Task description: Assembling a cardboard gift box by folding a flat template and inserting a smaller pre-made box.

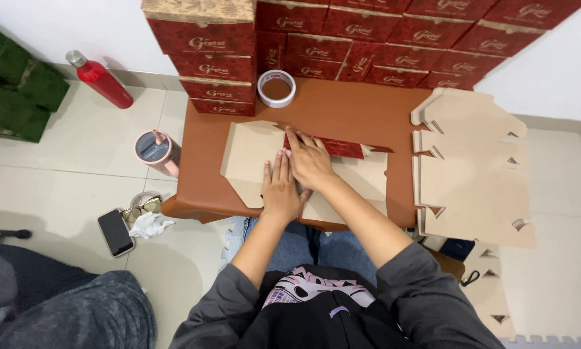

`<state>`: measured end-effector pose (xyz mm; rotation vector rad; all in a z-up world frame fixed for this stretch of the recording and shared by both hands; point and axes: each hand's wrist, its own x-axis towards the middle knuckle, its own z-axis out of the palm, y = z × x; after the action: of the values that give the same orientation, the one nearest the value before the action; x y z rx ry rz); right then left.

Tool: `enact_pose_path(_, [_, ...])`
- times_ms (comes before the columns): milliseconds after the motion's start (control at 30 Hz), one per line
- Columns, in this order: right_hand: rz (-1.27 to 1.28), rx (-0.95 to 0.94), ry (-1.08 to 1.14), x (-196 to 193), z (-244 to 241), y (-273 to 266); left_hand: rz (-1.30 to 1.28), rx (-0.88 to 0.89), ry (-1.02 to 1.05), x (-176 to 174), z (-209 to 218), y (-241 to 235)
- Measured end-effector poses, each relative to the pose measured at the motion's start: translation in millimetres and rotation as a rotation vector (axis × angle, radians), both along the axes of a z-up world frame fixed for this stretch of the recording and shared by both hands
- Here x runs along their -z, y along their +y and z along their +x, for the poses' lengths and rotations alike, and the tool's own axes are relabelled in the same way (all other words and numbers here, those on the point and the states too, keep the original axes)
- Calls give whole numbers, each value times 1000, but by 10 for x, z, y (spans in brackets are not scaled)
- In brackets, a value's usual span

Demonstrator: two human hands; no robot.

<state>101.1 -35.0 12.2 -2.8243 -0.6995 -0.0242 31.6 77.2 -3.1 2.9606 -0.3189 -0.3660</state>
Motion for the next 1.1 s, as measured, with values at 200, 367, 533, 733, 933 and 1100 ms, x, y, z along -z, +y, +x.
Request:
enact_pose_path(200, [-107,115,-40,88,32,-233,29,-9,-29,-19,-1,-18])
enact_pose_path(367, [15,14,-61,-564,-98,-336,-15,-26,-75,-78,-52,-84])
enact_pose_path(533, [4,-14,-321,-800,-399,-437,-269,-57,-310,-578,-377,275])
enact_pose_path(733, [38,-193,31,-561,-571,-370,-219,-619,-380,-263,-255,1087])
enact_pose_path(933, [-58,-58,118,-460,-114,-318,-415,-653,-201,-200,-191,1088])
enact_pose_path(1100, [-87,21,225,-383,84,-301,-712,-708,-286,-210,-276,1043])
